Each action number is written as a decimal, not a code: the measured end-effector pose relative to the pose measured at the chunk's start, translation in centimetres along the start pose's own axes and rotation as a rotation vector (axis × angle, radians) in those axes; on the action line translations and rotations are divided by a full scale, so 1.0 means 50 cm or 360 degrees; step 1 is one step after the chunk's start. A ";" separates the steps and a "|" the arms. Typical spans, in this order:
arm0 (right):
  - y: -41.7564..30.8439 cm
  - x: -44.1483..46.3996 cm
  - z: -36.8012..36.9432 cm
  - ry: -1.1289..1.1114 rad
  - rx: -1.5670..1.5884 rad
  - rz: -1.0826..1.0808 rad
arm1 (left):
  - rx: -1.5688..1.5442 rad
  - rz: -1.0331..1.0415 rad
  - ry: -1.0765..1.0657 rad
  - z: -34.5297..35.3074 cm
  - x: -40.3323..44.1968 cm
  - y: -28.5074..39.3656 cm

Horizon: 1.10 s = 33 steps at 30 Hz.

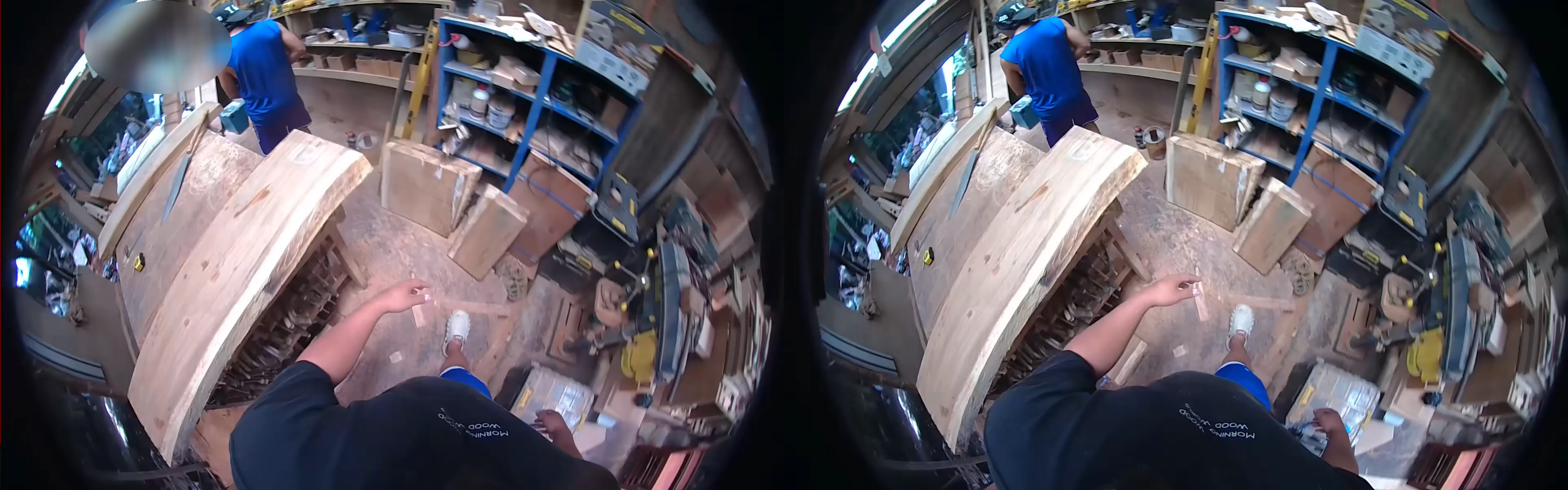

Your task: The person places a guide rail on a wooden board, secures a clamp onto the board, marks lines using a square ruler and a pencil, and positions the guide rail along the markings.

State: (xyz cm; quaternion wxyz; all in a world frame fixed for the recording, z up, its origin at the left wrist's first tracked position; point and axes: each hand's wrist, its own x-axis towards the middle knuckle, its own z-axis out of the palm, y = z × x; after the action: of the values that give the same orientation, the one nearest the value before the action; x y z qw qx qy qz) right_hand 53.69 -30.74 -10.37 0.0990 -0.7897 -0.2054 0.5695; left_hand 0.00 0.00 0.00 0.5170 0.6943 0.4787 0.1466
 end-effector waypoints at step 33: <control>-2.860 0.485 0.643 -0.0730 0.0166 -0.1058 | -0.1009 -0.0289 0.2182 -0.757 0.211 0.086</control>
State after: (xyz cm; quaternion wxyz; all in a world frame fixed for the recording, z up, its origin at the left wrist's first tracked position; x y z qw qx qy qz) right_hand -0.35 105.48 13.97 0.2692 -0.5267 -0.4371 0.6775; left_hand -18.98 30.41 16.60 0.2886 0.2238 0.6829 0.6326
